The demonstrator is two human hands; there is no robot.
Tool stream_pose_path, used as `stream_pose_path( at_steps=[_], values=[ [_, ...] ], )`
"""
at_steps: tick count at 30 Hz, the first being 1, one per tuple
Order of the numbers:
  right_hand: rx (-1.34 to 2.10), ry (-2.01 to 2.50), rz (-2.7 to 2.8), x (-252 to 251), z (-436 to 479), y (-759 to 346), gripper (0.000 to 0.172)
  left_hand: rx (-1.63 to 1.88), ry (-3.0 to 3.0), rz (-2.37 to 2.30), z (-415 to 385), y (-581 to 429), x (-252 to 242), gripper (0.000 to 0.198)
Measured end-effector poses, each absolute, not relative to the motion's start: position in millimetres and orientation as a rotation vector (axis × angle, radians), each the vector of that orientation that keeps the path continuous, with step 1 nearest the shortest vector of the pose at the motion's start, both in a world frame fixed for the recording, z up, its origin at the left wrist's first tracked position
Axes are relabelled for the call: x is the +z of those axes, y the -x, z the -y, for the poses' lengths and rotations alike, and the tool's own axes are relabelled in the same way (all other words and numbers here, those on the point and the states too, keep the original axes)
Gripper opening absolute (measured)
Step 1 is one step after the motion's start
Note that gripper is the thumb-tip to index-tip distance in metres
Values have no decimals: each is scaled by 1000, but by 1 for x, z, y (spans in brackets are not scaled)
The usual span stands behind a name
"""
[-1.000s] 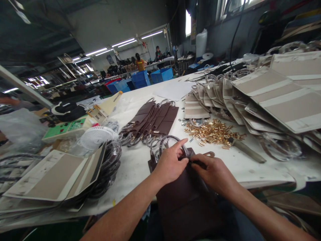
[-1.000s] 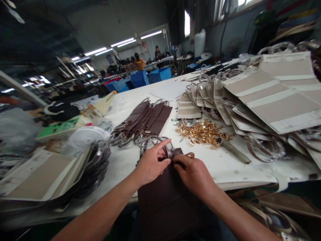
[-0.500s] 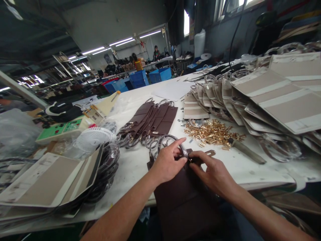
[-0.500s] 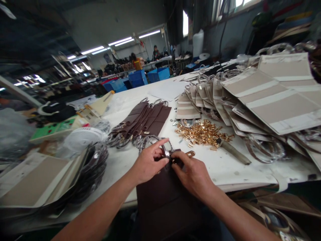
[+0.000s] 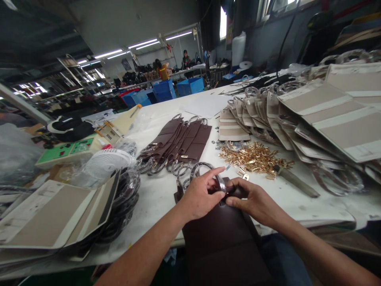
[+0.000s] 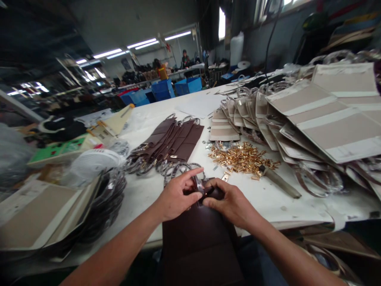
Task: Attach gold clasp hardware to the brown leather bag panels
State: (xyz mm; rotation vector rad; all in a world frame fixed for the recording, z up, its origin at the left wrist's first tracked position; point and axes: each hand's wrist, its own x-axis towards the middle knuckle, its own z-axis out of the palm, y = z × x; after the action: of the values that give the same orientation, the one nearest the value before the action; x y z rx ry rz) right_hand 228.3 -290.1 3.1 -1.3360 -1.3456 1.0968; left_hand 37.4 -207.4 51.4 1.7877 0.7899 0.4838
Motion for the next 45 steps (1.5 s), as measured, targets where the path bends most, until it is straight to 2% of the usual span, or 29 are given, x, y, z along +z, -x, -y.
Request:
stream_pose_path(
  at_steps=[8, 10, 13, 15, 17, 20, 23, 26, 33, 38, 42, 45],
  values=[
    [968, 1440, 1358, -13, 282, -221, 29, 484, -1924, -840, 199, -39, 40, 70],
    [938, 1504, 1375, -24, 276, -219, 36, 427, -2111, -941, 192, -41, 33, 69],
    [912, 1676, 1458, -32, 270, -227, 60, 350, -2397, -1109, 184, -37, 25, 70],
    [912, 1754, 1558, -31, 269, -242, 68, 421, -2507, -1159, 186, -29, 23, 69],
    [875, 1767, 1621, -24, 265, -262, 65, 609, -2560, -1138, 198, -17, 21, 61],
    [628, 1811, 1518, -12, 242, -292, 57, 866, -2572, -945, 226, 1, 3, 46],
    [325, 1907, 1589, -14, 194, -305, 43, 864, -2700, -602, 250, 14, -34, 38],
    [233, 1962, 1828, -31, 137, -295, 31, 827, -2860, -491, 255, 20, -70, 36],
    [225, 1954, 1962, -57, 75, -266, 14, 582, -2617, -707, 235, 20, -76, 50],
    [282, 1836, 1866, -41, 95, -274, 30, 713, -2429, -747, 237, 19, -81, 46],
    [382, 1825, 1721, -20, 150, -270, 40, 883, -2194, -839, 240, 16, -65, 38],
    [679, 1765, 1510, -4, 207, -243, 45, 954, -1985, -993, 243, 9, -39, 52]
  ],
)
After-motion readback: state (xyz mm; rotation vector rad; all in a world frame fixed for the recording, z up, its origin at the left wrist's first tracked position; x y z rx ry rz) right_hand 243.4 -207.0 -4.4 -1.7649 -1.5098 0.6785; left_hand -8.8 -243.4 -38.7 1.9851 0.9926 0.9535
